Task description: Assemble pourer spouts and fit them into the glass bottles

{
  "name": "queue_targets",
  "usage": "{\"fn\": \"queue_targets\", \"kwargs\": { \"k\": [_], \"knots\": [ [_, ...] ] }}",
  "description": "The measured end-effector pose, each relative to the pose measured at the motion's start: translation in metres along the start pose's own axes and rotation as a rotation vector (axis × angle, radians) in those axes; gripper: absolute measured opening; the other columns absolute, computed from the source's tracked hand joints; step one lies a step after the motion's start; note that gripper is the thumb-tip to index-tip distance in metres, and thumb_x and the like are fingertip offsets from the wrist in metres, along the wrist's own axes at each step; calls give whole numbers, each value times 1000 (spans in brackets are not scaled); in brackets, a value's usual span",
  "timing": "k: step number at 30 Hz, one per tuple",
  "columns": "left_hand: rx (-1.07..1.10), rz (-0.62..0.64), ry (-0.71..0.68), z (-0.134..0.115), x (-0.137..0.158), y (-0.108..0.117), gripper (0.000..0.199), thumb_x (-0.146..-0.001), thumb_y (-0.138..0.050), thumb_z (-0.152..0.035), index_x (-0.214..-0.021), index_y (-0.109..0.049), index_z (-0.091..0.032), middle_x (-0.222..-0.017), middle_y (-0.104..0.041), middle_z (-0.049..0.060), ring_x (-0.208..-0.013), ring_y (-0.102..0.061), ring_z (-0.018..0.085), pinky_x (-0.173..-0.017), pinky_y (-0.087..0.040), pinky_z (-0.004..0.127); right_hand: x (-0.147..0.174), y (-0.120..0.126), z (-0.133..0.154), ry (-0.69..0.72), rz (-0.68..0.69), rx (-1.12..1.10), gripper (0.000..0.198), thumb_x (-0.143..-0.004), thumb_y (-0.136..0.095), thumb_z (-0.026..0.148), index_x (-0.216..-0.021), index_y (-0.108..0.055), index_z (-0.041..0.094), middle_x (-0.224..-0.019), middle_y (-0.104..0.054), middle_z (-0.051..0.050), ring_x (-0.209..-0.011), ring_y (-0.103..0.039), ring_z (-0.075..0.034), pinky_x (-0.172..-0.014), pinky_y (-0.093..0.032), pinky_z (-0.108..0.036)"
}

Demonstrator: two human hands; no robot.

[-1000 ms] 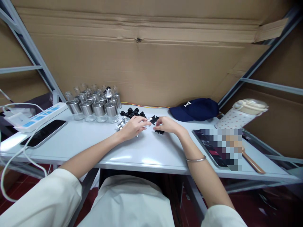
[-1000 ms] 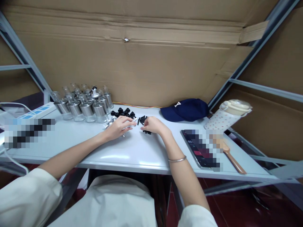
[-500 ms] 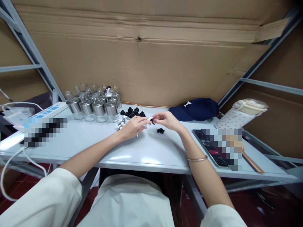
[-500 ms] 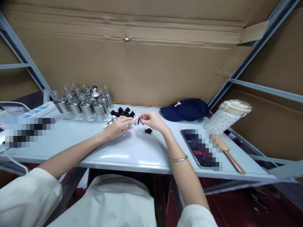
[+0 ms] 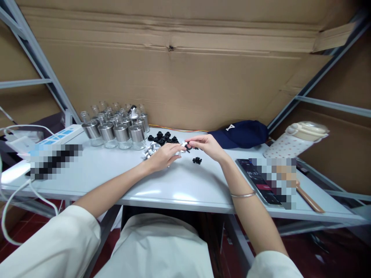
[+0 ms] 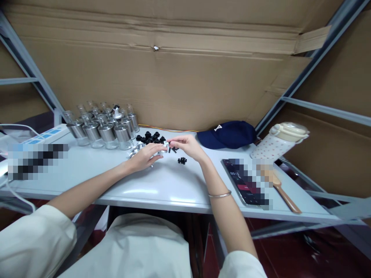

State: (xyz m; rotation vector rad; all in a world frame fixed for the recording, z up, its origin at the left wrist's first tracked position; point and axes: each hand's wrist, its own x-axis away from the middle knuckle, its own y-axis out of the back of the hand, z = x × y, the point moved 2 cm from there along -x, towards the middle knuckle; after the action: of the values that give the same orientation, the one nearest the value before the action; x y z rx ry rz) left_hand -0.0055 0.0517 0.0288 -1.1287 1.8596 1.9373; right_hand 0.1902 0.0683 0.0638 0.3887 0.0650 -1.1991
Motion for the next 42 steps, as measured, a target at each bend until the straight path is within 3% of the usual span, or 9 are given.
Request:
{"fn": "queue_targets", "kwargs": {
  "k": [5, 8, 12, 16, 22, 34, 42],
  "knots": [
    [-2, 6, -3, -2, 0, 0, 26, -92, -47, -19, -118, -49, -16, -111, -64, 12, -108, -58, 22, -89, -47, 37, 0, -2, 0, -19, 4, -44, 31, -63, -76, 40, -84, -75, 18, -71, -69, -2, -66, -57, -13, -71, -45, -29],
    [-3, -13, -3, -3, -1, 2, 27, -92, -47, -20, -119, -49, -16, -113, -63, 12, -108, -59, 22, -89, -47, 37, 0, -6, 0, -58, 31, -214, 29, -65, -75, 40, -84, -75, 17, -69, -67, -2, -64, -55, -11, -68, -45, -27],
    [-16, -48, -41, -4, -2, 3, 30, -93, -46, -21, -123, -47, -18, -114, -63, 12, -110, -58, 21, -90, -47, 37, 3, -13, 0, -201, 185, -511, 32, -69, -74, 33, -96, -72, 16, -68, -62, -1, -61, -53, -10, -58, -43, -24],
    [-54, -35, -58, -3, -2, 2, 29, -94, -45, -24, -123, -48, -18, -114, -63, 12, -111, -58, 20, -90, -47, 35, 6, -14, -1, -281, 298, -637, 31, -73, -71, 25, -101, -69, 10, -65, -57, -1, -55, -48, -7, -52, -39, -21],
    [-99, -26, -88, -5, -2, 1, 29, -95, -42, -27, -121, -51, -18, -110, -65, 12, -101, -61, 19, -87, -47, 35, 4, -12, -6, -250, 349, -680, 27, -72, -70, 22, -95, -68, 9, -68, -56, -3, -61, -49, -9, -56, -40, -22],
    [-135, -14, -97, -5, -1, 2, 30, -96, -40, -29, -119, -53, -16, -109, -65, 12, -100, -60, 19, -86, -48, 35, 5, -16, -3, -226, 360, -630, 31, -68, -73, 31, -91, -64, 12, -61, -42, 3, -57, -40, -9, -57, -33, -24],
    [-149, -19, -106, -5, -1, 1, 30, -96, -39, -28, -119, -53, -17, -109, -65, 13, -99, -61, 19, -85, -47, 35, 5, -15, -4, -210, 347, -556, 29, -70, -70, 32, -92, -63, 14, -61, -44, 4, -55, -42, -10, -59, -35, -27]
  ]
}}
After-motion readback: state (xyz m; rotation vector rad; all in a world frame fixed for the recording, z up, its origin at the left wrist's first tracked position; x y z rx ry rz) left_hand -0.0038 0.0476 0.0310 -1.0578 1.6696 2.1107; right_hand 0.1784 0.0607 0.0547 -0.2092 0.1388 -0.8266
